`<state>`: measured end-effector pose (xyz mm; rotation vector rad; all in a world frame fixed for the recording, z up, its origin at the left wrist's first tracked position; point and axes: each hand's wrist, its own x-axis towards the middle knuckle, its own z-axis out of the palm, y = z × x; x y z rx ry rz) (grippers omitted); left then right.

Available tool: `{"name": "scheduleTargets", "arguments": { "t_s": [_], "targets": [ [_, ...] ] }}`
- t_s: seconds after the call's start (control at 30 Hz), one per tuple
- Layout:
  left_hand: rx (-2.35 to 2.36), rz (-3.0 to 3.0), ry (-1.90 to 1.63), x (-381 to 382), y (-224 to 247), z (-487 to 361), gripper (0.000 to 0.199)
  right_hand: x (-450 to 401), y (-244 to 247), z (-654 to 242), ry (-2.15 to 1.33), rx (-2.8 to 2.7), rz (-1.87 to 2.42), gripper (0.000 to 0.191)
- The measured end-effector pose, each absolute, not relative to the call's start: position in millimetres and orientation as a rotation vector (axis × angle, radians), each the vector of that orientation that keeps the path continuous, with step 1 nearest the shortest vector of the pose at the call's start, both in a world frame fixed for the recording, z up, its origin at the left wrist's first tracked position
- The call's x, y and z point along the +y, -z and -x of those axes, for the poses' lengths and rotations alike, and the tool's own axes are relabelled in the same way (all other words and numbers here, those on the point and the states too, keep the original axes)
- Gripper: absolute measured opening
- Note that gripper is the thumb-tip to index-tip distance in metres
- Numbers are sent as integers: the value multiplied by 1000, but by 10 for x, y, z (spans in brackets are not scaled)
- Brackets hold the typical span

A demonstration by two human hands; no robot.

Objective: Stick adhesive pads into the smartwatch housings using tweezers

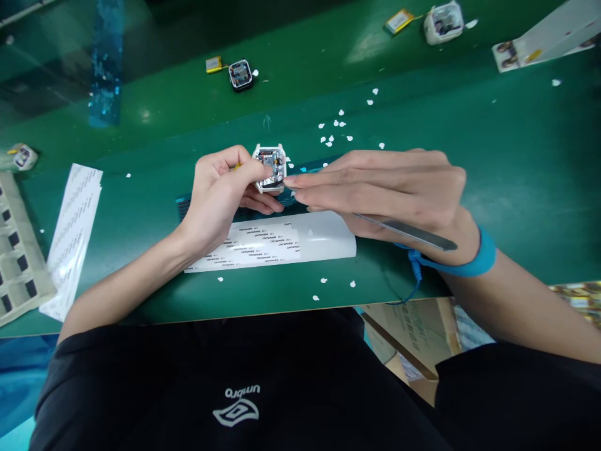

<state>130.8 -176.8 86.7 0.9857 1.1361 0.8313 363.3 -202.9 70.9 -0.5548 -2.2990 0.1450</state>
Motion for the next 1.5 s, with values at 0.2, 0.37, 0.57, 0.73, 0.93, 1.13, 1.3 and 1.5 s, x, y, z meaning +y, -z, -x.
{"name": "scheduleTargets", "arguments": {
  "t_s": [0.2,0.37,0.57,0.73,0.93,1.13,1.3,1.5],
  "targets": [
    [1173,-1025,-829,-1774,-849,-1305,30,-2054,-730,-3618,-230,-2281,583,36],
    [1180,-1017,-846,-1789,-849,-1312,30,-2049,-671,-3599,-285,-2245,581,41],
    [1202,-1023,-878,-1834,-894,-1351,26,-2078,-698,-3593,-287,-2234,630,39],
    [1252,-1102,-920,-1843,-881,-1366,15,-2089,-670,-3551,-341,-2180,693,42],
    [1240,-1147,-957,-1817,-873,-1345,23,-2000,-508,-3509,-282,-1961,645,28],
    [1257,-1116,-923,-1854,-896,-1359,23,-1997,-616,-3554,-345,-2094,690,24],
    [1200,-1066,-905,-1851,-882,-1333,21,-1982,-643,-3530,-321,-2031,611,25],
    [1138,-1001,-853,-1872,-931,-1318,25,-2000,-607,-3485,-463,-2005,562,25]
  ]
}}
